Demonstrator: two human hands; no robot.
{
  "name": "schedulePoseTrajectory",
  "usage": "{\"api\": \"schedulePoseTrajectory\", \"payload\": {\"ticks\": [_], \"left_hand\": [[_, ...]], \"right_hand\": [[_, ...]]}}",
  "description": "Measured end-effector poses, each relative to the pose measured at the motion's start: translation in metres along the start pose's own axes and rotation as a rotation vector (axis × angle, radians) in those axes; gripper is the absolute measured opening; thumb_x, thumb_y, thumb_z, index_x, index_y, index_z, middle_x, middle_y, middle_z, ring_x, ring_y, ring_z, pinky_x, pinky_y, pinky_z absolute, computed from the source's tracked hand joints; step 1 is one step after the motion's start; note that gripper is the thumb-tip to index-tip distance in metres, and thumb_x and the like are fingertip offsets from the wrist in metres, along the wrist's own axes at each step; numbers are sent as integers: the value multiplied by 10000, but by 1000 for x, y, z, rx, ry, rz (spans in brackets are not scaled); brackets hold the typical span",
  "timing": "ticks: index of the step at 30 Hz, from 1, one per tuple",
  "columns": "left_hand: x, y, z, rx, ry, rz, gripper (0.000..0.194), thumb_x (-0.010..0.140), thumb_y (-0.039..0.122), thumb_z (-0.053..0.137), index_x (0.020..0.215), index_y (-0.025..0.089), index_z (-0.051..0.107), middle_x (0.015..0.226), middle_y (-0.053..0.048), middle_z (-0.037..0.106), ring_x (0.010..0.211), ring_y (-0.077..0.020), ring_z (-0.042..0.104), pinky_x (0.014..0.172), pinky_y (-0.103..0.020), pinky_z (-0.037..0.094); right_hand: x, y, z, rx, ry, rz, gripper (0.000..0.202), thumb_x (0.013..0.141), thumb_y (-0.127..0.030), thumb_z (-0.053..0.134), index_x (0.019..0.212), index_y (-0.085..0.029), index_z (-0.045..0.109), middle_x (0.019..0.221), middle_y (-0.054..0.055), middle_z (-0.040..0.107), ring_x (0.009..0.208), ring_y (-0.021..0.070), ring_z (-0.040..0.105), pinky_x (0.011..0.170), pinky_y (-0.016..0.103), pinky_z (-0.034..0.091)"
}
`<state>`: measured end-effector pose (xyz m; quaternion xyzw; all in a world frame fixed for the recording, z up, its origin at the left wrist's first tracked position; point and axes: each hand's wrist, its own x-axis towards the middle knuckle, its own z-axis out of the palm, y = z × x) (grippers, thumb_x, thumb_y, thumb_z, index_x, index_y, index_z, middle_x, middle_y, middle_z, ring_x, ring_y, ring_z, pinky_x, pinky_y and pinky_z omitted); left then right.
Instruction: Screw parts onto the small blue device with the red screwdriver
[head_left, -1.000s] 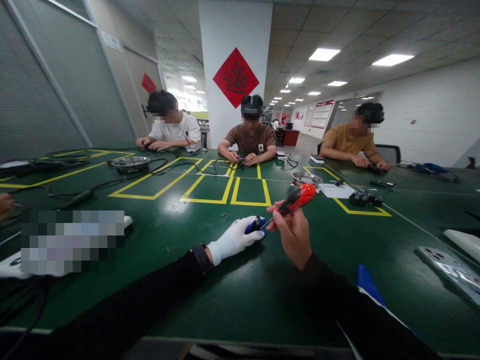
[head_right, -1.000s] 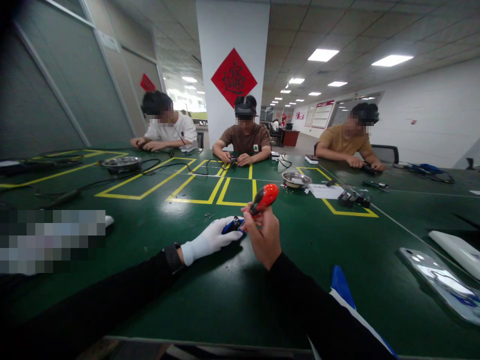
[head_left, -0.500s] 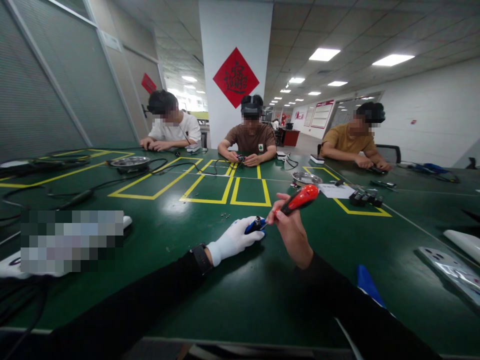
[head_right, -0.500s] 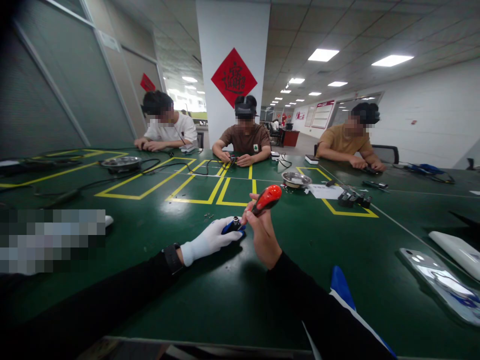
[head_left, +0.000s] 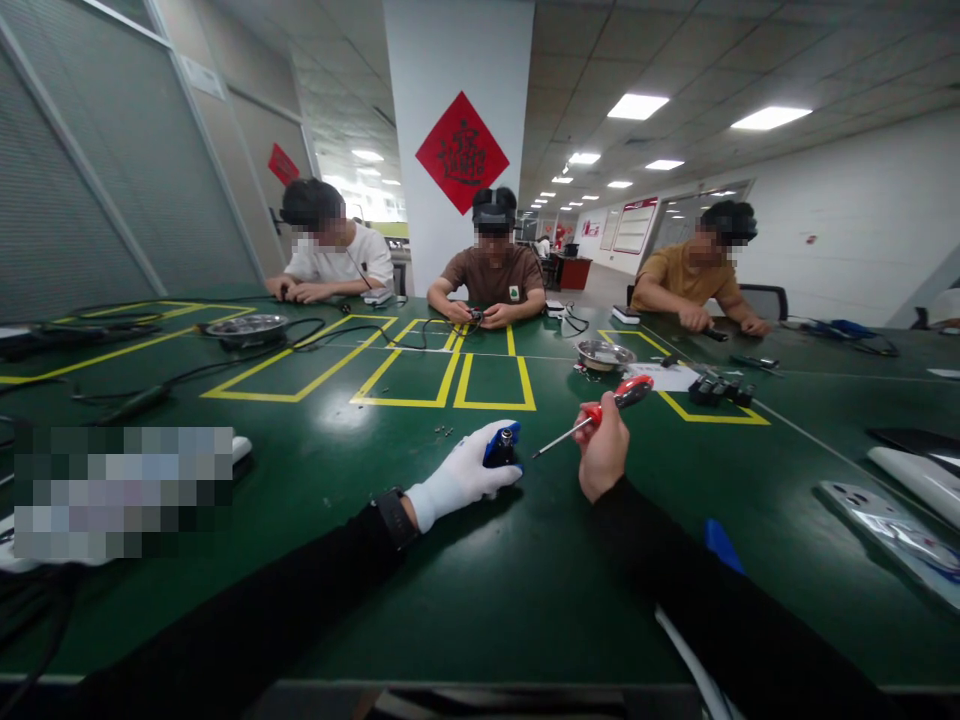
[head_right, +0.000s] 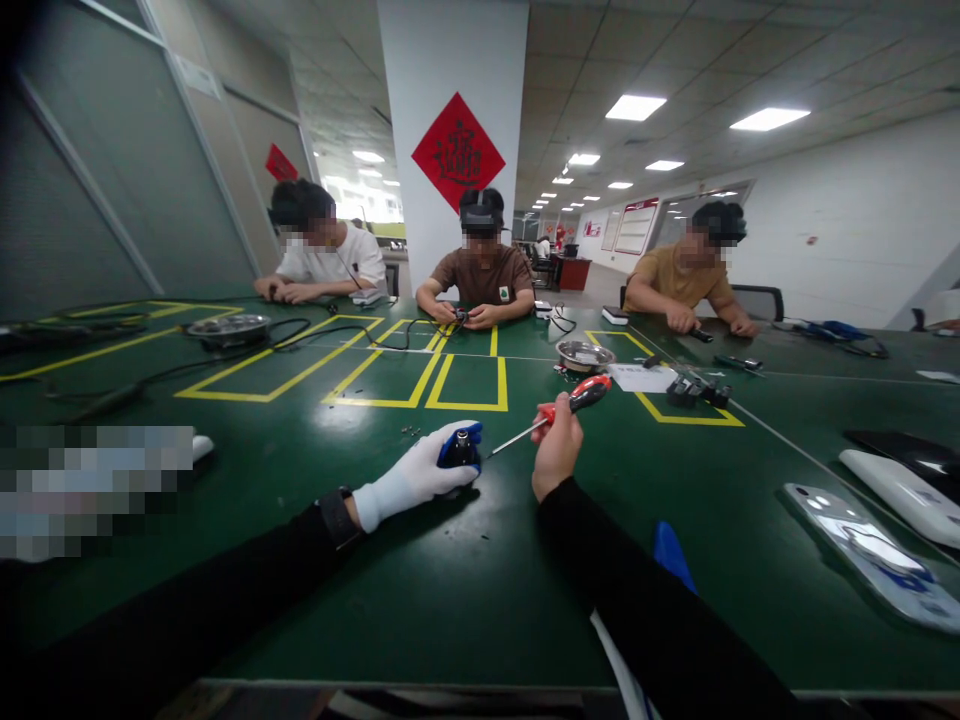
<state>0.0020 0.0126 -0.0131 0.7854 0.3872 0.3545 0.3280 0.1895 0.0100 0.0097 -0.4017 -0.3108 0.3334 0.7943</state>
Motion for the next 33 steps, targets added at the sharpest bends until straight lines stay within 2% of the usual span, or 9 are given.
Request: {"api": "schedulePoseTrajectory", "payload": {"ticks": [2,5,10,17,24,27,29,31,33], "left_hand": [[1,-3,0,64,93,11,809,633,377,741,1348,200,408,1293,-118,507,1149,-277,513,998,-424,405],[0,-3,-1,98,127,3,753,638,328,732,1322,197,444,1300,-123,500,1169,-287,501,1004,-441,406],[-4,1,0,20,62,-25,701,688,242,669,1341,210,416,1257,-120,542,951,-246,627,796,-384,540],[-1,-4,-2,146,93,53,604,704,230,628,1292,204,492,1289,-78,550,1196,-253,510,1063,-391,375],[-1,-4,-1,185,98,36,658,705,357,660,1318,211,469,1273,-71,573,1165,-261,542,1037,-389,408],[-3,1,-13,199,98,72,634,751,415,615,1337,233,454,1278,-59,575,1160,-258,547,1021,-392,421],[-1,-1,-29,228,189,119,536,852,444,475,1346,237,445,1318,-56,544,1205,-243,511,1040,-398,395],[4,-12,-48,232,410,139,475,928,421,302,1328,222,464,1350,-49,515,1236,-210,483,1074,-380,353],[11,-31,-67,284,582,59,490,943,427,239,1300,203,490,1342,-54,521,1255,-201,461,1095,-366,319]], "right_hand": [[8,7,-4,68,83,179,371,803,-520,508,676,-172,507,474,-80,397,373,50,362,360,172,284],[14,12,-9,109,126,329,365,831,-490,466,637,-180,473,422,-100,330,342,44,328,339,155,277],[14,13,-10,126,116,353,364,848,-470,450,619,-188,446,397,-113,272,321,39,278,319,148,244],[15,13,-10,144,97,384,363,854,-469,455,618,-194,435,399,-111,260,318,44,274,317,158,243],[17,13,-11,156,86,405,365,873,-448,435,620,-185,446,406,-97,298,336,41,299,334,158,268],[17,14,-12,147,83,393,378,864,-483,445,631,-185,455,422,-97,301,339,36,293,329,158,257],[18,15,-13,136,88,365,371,842,-511,478,663,-187,475,433,-109,277,333,29,259,318,156,228],[19,16,-14,119,93,325,329,801,-508,549,715,-194,504,444,-122,252,331,24,230,312,152,207],[20,18,-14,97,86,296,265,744,-445,645,770,-207,532,459,-126,277,338,19,238,316,146,221]]}}
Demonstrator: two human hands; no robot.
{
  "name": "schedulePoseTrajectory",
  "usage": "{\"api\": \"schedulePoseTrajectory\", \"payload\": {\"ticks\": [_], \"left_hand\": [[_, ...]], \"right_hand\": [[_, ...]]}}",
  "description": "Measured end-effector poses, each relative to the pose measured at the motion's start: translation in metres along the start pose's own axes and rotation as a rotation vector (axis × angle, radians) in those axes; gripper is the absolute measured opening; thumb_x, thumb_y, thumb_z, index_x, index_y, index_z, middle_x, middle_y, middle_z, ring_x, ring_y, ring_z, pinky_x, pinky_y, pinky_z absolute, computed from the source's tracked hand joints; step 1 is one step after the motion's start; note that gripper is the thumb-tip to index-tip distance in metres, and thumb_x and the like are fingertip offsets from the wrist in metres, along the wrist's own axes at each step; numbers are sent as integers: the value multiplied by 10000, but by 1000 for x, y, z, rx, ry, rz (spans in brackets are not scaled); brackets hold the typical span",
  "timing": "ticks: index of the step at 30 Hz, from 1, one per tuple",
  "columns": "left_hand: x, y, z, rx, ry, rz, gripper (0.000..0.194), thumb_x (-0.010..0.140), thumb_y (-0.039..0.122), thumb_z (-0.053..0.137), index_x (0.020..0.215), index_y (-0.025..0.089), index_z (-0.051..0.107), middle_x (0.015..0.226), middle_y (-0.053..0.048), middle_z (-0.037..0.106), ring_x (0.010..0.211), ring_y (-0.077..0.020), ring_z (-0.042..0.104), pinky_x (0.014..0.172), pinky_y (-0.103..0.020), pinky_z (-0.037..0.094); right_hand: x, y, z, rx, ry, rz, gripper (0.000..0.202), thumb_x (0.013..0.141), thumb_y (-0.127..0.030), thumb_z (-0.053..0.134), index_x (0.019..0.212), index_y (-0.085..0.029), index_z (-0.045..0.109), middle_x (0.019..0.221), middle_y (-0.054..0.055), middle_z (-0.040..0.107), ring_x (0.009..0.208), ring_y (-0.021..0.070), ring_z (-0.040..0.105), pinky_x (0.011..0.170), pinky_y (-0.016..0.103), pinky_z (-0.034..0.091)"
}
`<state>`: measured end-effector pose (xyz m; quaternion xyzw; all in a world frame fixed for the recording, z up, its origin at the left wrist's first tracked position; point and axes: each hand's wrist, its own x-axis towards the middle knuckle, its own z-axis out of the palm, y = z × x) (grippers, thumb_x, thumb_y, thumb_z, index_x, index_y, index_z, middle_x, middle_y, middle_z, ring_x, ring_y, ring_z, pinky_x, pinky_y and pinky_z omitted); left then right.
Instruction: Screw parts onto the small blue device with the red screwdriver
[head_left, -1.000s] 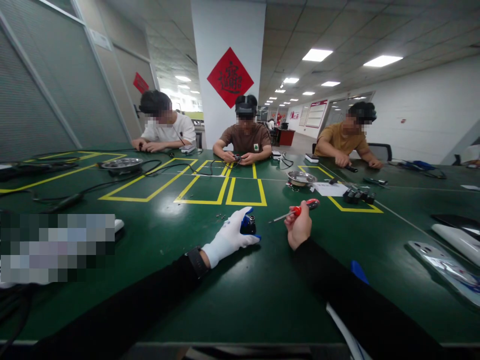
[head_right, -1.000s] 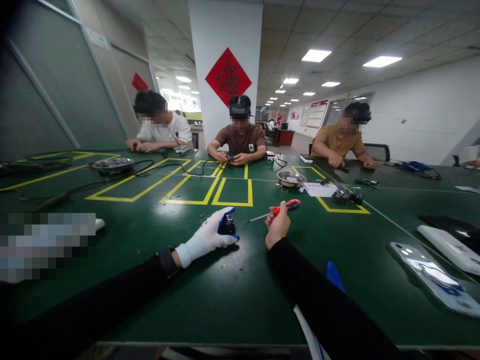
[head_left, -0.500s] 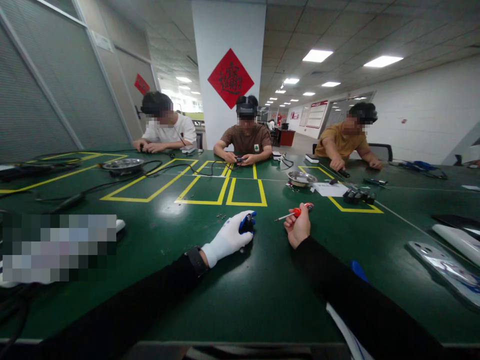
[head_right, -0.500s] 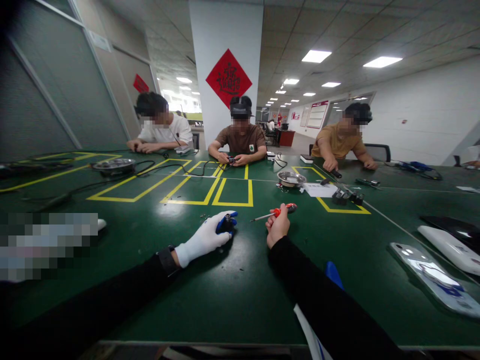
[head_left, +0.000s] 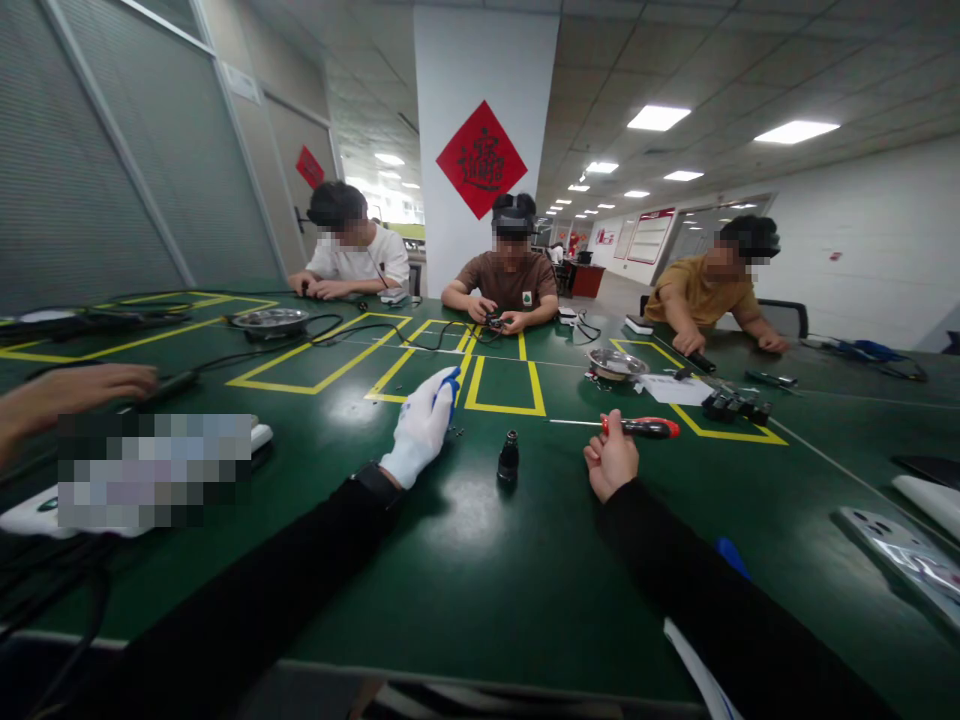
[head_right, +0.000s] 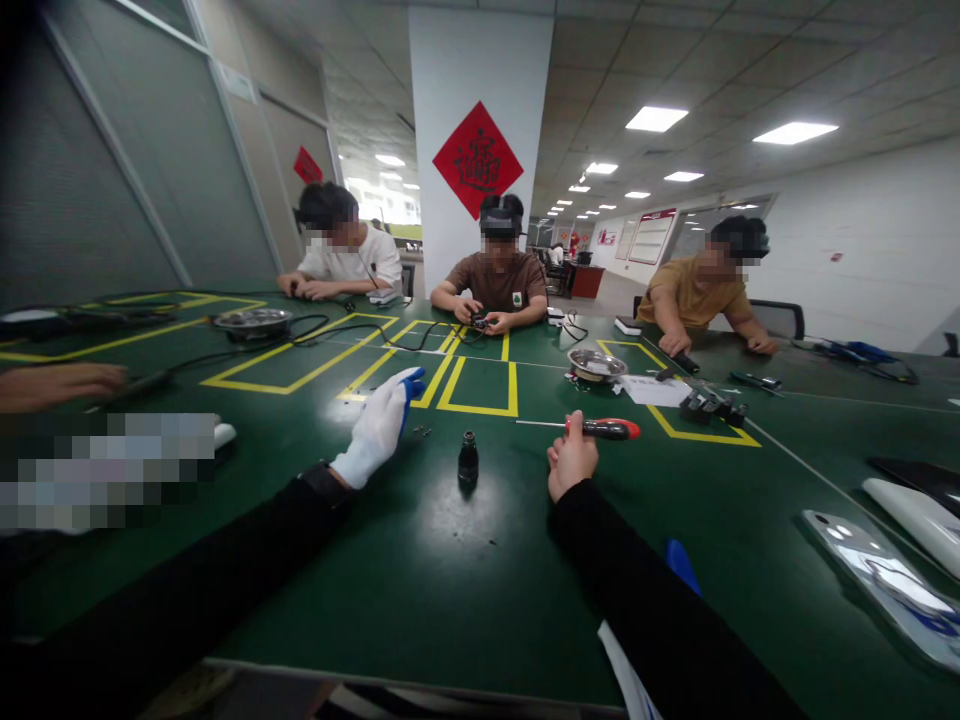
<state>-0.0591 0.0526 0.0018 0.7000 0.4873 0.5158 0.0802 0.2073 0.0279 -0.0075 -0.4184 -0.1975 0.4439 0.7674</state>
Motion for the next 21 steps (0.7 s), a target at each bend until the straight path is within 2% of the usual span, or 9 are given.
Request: {"api": "schedulePoseTrajectory", "payload": {"ticks": [2,4,5,8,11,16,21], "left_hand": [[9,-25,-2,116,27,-134,508,921,481,288,1267,187,516,1299,-75,557,1232,-226,480,1080,-376,328],[13,-43,0,211,-77,-268,552,880,556,343,1240,184,535,1254,-97,587,1191,-263,513,1028,-394,373],[14,-49,1,240,-139,-291,577,868,585,343,1234,183,537,1237,-102,596,1168,-269,529,1000,-392,395],[12,-55,5,345,-275,-234,648,830,636,369,1267,178,507,1261,-116,574,1153,-282,532,967,-387,413],[9,-53,6,440,-352,-136,678,805,645,406,1288,176,487,1294,-118,543,1168,-289,515,975,-382,401],[8,-52,6,505,-385,-78,696,800,670,379,1284,181,483,1304,-112,527,1176,-287,501,984,-375,388],[9,-53,7,529,-410,-69,739,764,703,403,1279,179,479,1304,-117,520,1175,-297,497,974,-374,394]], "right_hand": [[0,1,1,-27,-20,-2,253,667,-336,733,816,-216,568,489,-117,371,356,16,292,331,142,267],[-2,3,2,-79,-71,17,309,598,-244,781,854,-217,610,542,-92,480,385,20,364,351,144,317],[-4,3,3,-123,-118,31,335,585,-231,788,879,-216,629,579,-74,533,403,26,401,363,148,341],[-12,5,6,-289,-289,61,360,637,-317,763,962,-208,652,734,-7,656,459,44,490,412,167,408],[-19,5,9,-419,-400,64,364,705,-401,702,990,-186,633,822,46,703,494,68,552,454,188,444],[-25,7,10,-507,-503,45,322,739,-413,666,948,-189,563,797,57,721,529,102,601,495,208,459],[-26,10,10,-586,-609,-49,328,737,-394,669,971,-178,594,812,50,715,577,114,612,560,241,481]]}}
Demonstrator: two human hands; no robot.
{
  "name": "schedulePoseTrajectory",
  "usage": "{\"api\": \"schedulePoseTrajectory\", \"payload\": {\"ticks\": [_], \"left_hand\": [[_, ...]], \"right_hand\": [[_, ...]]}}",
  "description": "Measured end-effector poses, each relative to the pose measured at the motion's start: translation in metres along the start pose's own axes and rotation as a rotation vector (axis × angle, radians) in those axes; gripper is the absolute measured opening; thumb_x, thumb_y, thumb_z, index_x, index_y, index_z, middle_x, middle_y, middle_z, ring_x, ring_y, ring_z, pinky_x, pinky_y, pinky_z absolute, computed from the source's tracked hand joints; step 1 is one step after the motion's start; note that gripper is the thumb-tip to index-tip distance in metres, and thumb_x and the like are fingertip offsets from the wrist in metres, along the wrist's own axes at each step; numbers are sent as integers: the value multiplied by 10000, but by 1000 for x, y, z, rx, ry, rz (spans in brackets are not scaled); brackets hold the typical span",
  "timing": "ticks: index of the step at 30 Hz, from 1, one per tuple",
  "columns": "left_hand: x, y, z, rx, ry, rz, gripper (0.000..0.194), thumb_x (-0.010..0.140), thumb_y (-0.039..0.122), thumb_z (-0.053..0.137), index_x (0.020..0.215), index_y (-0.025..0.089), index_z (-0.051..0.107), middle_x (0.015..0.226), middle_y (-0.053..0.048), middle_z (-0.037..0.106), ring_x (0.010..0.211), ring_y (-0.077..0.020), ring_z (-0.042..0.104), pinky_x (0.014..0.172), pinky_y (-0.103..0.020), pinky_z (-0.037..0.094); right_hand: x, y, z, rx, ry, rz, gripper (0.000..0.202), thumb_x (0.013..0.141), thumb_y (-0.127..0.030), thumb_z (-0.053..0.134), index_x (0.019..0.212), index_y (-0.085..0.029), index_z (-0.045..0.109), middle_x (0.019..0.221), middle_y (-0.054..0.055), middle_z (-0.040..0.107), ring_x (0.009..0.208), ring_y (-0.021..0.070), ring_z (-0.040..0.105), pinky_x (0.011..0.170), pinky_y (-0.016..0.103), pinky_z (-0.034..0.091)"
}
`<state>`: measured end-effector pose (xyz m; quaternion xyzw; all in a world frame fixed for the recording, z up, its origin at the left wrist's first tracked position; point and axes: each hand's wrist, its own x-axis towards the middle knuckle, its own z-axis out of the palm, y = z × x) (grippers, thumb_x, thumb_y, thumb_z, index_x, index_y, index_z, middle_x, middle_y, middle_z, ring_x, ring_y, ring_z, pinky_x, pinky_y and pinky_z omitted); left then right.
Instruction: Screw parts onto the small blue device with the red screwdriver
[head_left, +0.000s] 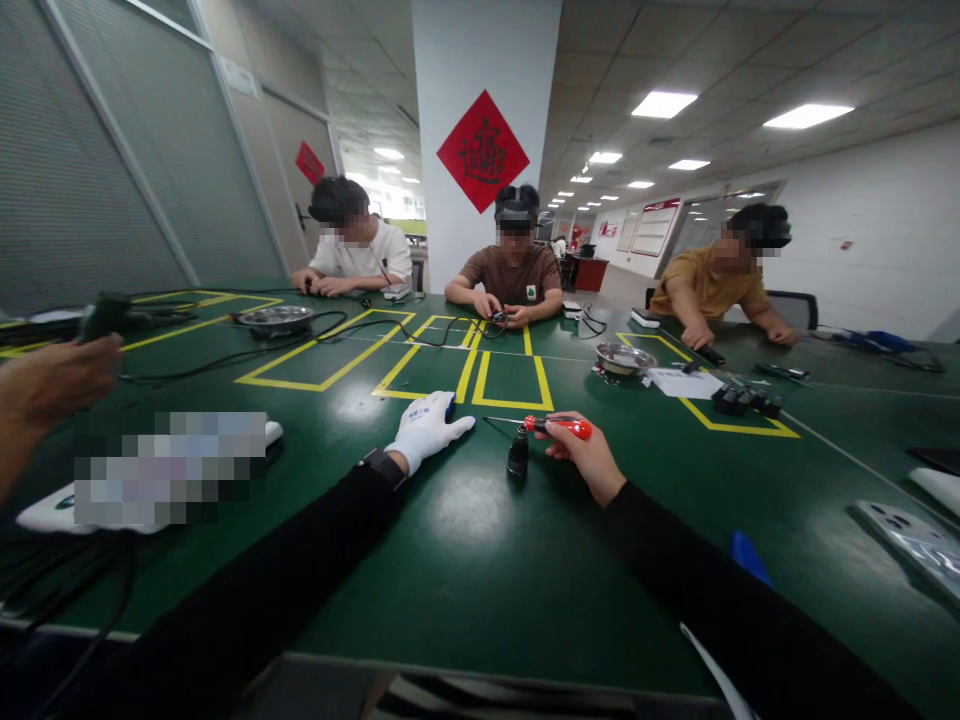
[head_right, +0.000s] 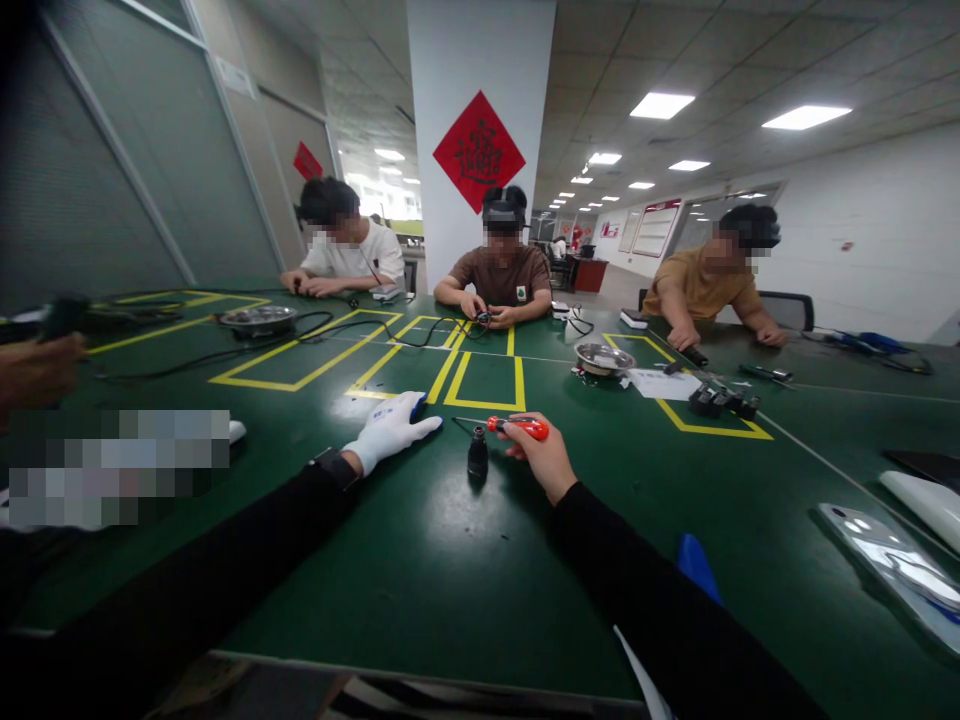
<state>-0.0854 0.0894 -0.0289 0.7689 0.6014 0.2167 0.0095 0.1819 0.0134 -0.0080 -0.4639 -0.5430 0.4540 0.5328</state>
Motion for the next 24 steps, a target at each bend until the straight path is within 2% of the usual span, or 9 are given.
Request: {"api": "schedulePoseTrajectory", "payload": {"ticks": [7,12,19,24], "left_hand": [[1,-1,-3,-10,-43,-21,772,754,707,411,1323,186,439,1361,-109,478,1225,-296,464,996,-366,380],[6,-7,0,-59,-73,-37,822,735,699,460,1363,172,394,1400,-131,437,1259,-308,432,1015,-380,365],[6,-11,4,-77,-48,-19,823,727,696,475,1354,166,406,1382,-134,458,1229,-295,468,996,-365,384],[7,-11,8,-87,-5,-28,727,805,657,382,1330,157,436,1345,-128,499,1211,-269,486,1008,-356,373]], "right_hand": [[-1,-2,3,-8,-68,-25,315,739,-362,669,970,-152,625,803,61,716,600,119,608,616,265,493],[2,3,2,82,-23,-16,309,730,-386,675,934,-159,633,771,57,721,589,119,619,593,248,492],[1,3,0,199,25,24,295,726,-382,685,905,-155,626,786,75,727,596,126,642,559,226,481],[1,4,0,109,-17,-5,306,731,-361,683,942,-144,640,777,67,724,566,99,609,546,207,460]]}}
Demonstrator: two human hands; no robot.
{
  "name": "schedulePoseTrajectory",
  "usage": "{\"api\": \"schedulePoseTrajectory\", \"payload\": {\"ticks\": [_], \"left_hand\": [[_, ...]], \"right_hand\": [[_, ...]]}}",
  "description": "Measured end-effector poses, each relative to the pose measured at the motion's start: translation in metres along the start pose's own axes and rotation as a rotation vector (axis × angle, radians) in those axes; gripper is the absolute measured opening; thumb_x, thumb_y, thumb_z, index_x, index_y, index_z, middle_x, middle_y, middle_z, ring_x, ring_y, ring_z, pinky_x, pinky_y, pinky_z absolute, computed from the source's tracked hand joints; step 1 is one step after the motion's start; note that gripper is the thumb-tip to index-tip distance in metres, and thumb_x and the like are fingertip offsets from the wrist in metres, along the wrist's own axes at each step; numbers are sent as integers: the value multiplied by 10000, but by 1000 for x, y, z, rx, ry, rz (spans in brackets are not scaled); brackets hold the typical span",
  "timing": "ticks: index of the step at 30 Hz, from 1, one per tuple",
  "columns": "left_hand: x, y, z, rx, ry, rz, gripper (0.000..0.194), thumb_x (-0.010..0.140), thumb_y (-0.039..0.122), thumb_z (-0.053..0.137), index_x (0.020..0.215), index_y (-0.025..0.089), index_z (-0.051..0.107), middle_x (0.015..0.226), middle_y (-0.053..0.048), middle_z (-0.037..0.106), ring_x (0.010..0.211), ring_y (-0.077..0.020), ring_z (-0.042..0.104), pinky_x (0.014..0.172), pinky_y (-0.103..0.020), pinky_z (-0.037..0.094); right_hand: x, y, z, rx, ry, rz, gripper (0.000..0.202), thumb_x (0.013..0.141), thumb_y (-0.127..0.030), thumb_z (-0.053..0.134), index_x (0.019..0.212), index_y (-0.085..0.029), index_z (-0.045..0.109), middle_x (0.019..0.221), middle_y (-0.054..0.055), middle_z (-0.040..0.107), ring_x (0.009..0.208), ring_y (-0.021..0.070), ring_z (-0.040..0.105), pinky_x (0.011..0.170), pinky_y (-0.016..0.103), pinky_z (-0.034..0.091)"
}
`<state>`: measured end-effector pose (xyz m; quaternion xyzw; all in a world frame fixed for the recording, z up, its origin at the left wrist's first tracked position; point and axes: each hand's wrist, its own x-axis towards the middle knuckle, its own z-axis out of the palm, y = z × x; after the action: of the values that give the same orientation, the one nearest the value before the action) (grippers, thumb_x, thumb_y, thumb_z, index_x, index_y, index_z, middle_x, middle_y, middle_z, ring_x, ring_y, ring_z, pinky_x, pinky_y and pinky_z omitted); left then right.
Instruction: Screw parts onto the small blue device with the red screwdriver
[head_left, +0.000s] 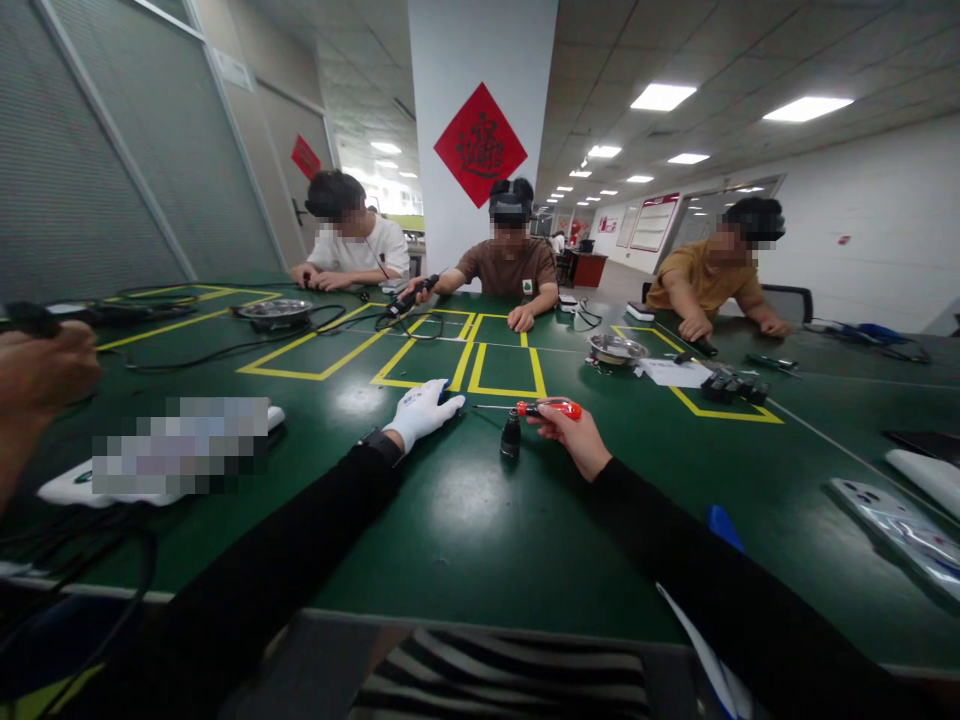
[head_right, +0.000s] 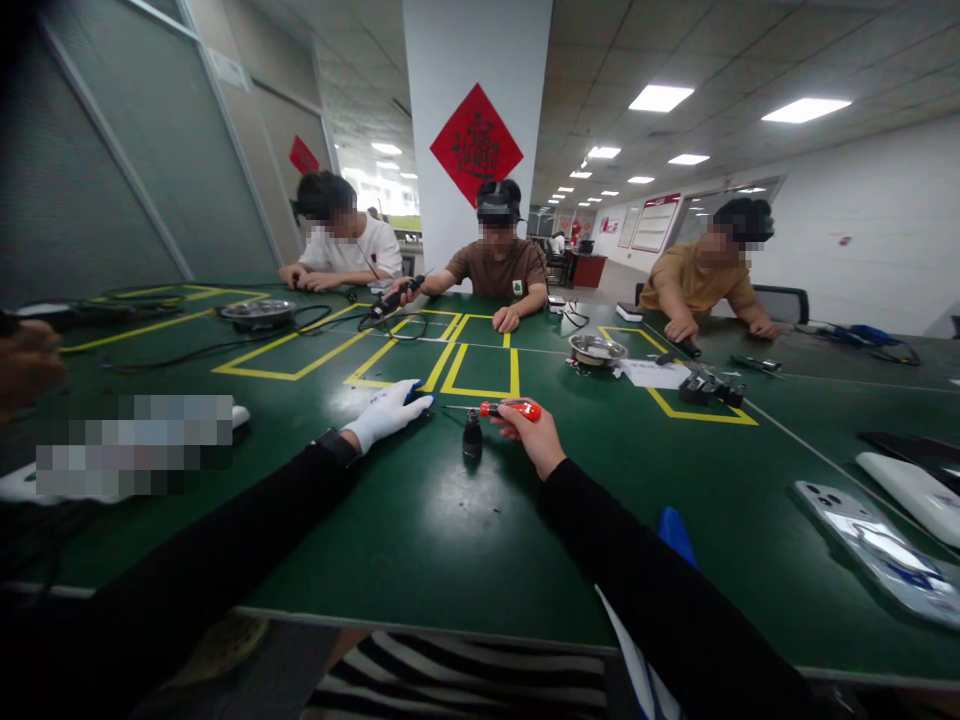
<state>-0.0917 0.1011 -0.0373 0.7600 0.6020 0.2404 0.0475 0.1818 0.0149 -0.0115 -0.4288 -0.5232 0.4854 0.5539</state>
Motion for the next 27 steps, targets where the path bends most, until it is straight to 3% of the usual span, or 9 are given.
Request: {"api": "schedulePoseTrajectory", "payload": {"ticks": [4,13,27], "left_hand": [[0,2,1,2,16,-25,653,855,607,318,1300,155,470,1314,-130,528,1189,-259,508,1000,-353,379],[-5,4,-4,56,-12,26,762,780,698,381,1338,180,425,1384,-131,458,1252,-296,447,1033,-396,348],[-6,7,-5,52,4,27,692,807,631,410,1323,172,446,1360,-128,484,1242,-290,458,1042,-390,345]], "right_hand": [[0,0,1,-67,-28,-29,332,722,-361,689,976,-151,645,772,53,722,564,98,607,544,207,455],[-3,-11,5,-55,-49,2,317,700,-342,702,956,-159,666,752,36,720,572,101,609,564,216,470],[3,-2,-3,55,59,70,340,727,-391,682,944,-130,657,773,81,726,562,107,604,558,225,468]]}}
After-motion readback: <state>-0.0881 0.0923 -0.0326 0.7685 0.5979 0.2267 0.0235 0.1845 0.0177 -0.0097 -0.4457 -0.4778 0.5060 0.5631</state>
